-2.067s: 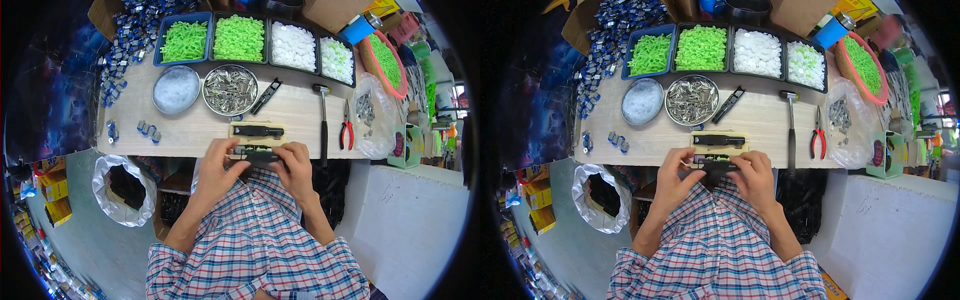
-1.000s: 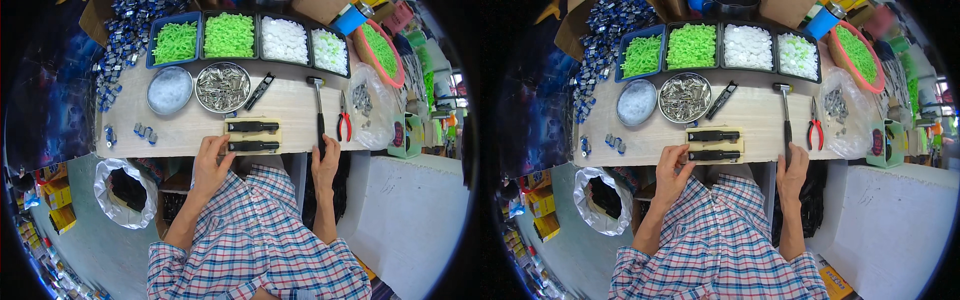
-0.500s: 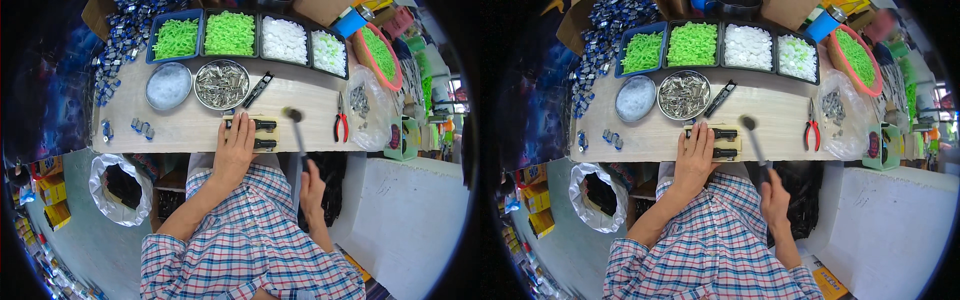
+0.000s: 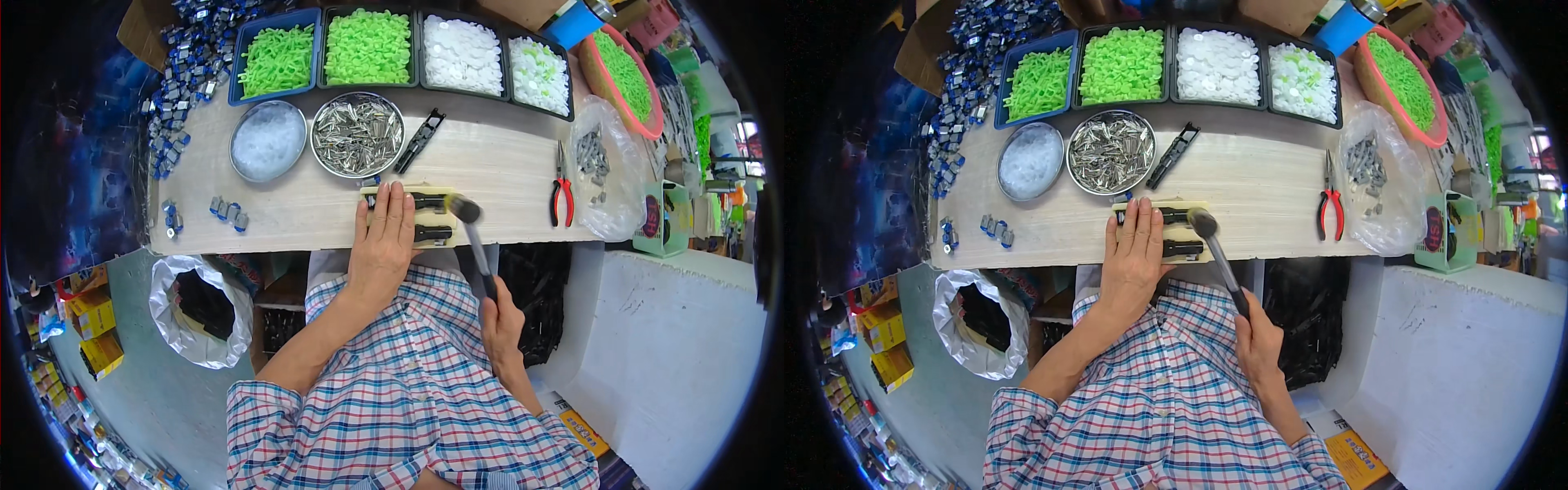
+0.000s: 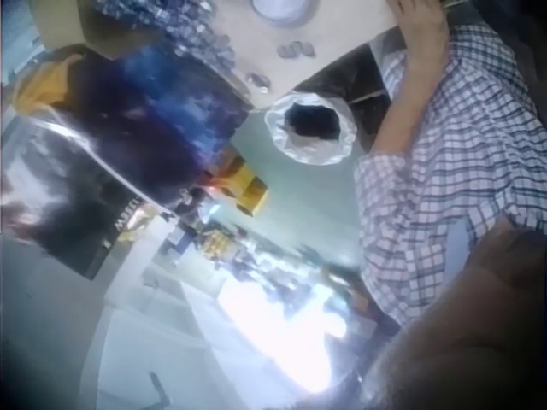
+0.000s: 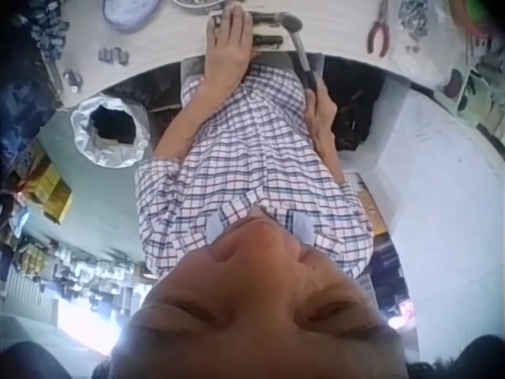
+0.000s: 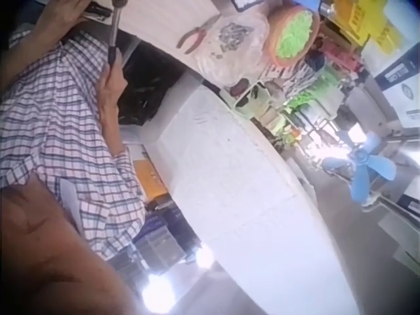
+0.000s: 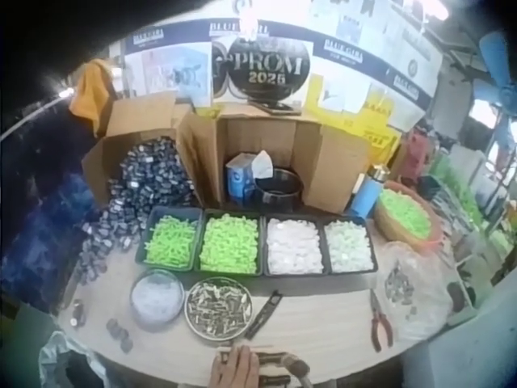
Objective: Assembling small electronic components using a hammer and pliers at a workbench.
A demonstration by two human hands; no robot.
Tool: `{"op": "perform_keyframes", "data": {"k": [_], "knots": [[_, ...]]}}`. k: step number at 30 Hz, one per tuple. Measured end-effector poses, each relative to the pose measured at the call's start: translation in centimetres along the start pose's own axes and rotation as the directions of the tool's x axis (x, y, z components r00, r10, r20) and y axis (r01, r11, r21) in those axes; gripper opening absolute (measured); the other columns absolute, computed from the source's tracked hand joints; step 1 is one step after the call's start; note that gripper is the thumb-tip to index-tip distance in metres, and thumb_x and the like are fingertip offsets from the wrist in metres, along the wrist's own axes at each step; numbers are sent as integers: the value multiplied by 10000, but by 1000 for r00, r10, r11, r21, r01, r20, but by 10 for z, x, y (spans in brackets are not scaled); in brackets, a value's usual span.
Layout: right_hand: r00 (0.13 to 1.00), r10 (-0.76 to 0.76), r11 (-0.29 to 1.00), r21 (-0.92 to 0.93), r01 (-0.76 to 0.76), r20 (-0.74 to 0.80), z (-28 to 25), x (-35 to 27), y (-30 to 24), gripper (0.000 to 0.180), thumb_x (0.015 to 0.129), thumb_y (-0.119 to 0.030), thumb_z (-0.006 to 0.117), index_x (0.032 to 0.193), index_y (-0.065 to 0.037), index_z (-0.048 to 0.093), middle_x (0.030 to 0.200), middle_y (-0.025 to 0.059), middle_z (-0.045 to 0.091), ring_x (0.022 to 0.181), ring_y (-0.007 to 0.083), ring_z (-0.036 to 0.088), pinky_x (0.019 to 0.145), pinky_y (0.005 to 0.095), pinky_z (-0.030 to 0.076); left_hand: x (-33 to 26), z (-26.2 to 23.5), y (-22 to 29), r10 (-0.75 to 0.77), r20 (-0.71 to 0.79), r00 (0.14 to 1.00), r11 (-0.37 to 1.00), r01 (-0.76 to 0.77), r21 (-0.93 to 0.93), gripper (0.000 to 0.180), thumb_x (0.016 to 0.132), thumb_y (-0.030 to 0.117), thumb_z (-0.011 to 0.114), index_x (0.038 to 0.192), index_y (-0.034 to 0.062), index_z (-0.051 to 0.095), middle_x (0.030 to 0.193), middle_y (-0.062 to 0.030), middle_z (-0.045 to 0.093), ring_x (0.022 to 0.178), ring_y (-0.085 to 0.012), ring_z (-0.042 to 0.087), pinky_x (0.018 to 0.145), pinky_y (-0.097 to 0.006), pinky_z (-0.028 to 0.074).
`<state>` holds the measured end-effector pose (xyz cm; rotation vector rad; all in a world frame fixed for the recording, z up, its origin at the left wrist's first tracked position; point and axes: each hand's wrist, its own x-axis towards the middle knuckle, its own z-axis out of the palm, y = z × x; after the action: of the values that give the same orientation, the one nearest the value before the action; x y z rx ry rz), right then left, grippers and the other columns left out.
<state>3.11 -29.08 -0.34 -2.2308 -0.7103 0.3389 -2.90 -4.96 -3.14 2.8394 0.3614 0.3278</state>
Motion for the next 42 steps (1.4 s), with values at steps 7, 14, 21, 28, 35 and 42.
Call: {"op": "perform_keyframes", "data": {"k": [7,14,21,28,35,42], "knots": [[994,-34,992,-117,47,107,-9,-13,-3,385,924,-44,667,1297,22,600,915,231,680,700,343,703,623,349,550,-3,5,0,5,-21,1000,1000,-4,26,971,757,303,793,1514,-96,333,1603,-279,300,1508,-416,272,1198,-594,250],[984,-18,998,-60,29,177,11,-11,-3,398,956,-30,641,1349,-26,577,981,208,671,743,283,676,685,317,542,-44,1,-9,-53,-38,998,989,47,-138,884,817,203,758,1502,-134,311,1590,-340,268,1498,-469,264,1176,-638,233],[993,-20,1000,-7,21,118,27,24,-23,369,944,-18,653,1309,-20,600,974,196,668,779,301,677,691,325,539,-61,-16,-32,-167,-216,962,969,119,-217,464,812,-80,575,1274,-70,612,1488,-271,456,1420,-472,389,1167,-585,298],[982,-125,992,19,124,139,23,10,-20,345,963,-48,653,1304,-23,610,973,186,663,784,252,661,716,309,527,-51,-20,-38,-201,-326,924,951,105,-291,364,736,-174,536,992,-14,740,1245,-187,637,1297,-431,513,1022,-501,464],[979,-89,996,6,89,183,28,26,-35,305,974,-43,641,1276,-15,609,917,185,642,731,262,639,669,314,516,-48,-21,-42,-185,-357,915,944,64,-324,385,721,-205,545,965,5,757,1167,-164,668,1261,-411,543,721,-349,529],[986,-51,997,-40,58,156,26,38,-45,253,982,-56,638,1227,-3,607,844,177,611,658,244,605,620,317,500,-50,-18,-47,-192,-361,912,937,60,-345,403,711,-213,542,957,19,762,1140,-156,674,1242,-403,561,722,-342,528]]}}
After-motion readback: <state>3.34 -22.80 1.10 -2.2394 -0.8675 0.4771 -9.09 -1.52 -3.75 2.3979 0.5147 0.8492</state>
